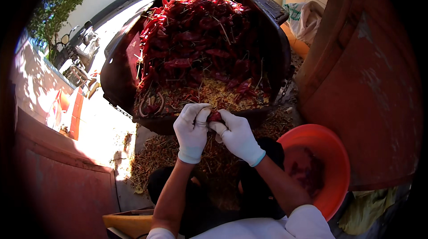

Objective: The person removes stems and seeds from dried red peppers using a knife and their hands, then places the cleaned peppers into a plastic bowl.

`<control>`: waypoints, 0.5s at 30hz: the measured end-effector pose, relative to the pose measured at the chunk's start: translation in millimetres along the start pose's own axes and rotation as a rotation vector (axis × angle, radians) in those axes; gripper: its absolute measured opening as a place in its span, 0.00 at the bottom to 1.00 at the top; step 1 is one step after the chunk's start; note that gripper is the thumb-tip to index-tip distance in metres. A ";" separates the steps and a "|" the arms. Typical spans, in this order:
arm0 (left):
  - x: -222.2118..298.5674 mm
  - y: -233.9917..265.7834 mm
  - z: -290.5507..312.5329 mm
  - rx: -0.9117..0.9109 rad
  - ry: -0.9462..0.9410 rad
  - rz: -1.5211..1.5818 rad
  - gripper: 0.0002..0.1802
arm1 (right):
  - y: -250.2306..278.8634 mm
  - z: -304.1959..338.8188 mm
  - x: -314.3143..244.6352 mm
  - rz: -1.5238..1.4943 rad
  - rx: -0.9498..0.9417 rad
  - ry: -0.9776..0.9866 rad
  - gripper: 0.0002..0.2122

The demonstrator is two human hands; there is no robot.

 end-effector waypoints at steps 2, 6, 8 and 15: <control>-7.4 -0.8 1.9 -0.006 0.092 0.104 0.06 | 1.6 -0.4 0.8 -0.060 -0.032 -0.028 0.06; 2.5 -1.1 -4.3 -0.052 0.042 0.127 0.07 | -2.0 -3.5 6.5 -0.132 -0.096 -0.083 0.06; -15.5 -6.2 -0.6 -0.016 0.181 0.297 0.06 | -2.2 -5.3 4.0 -0.226 -0.146 -0.068 0.08; -20.2 -9.8 0.8 -0.078 0.501 0.578 0.10 | 7.9 -3.5 17.3 -0.010 -0.192 -0.090 0.08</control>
Point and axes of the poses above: each hand's wrist, its own z-axis away from the middle knuckle, its own y-axis out of the back of the hand, x = y × z, the point moved 5 cm from there along -z, towards the middle knuckle, and after that the axes turned 5 degrees about z, right-handed, at the moved point
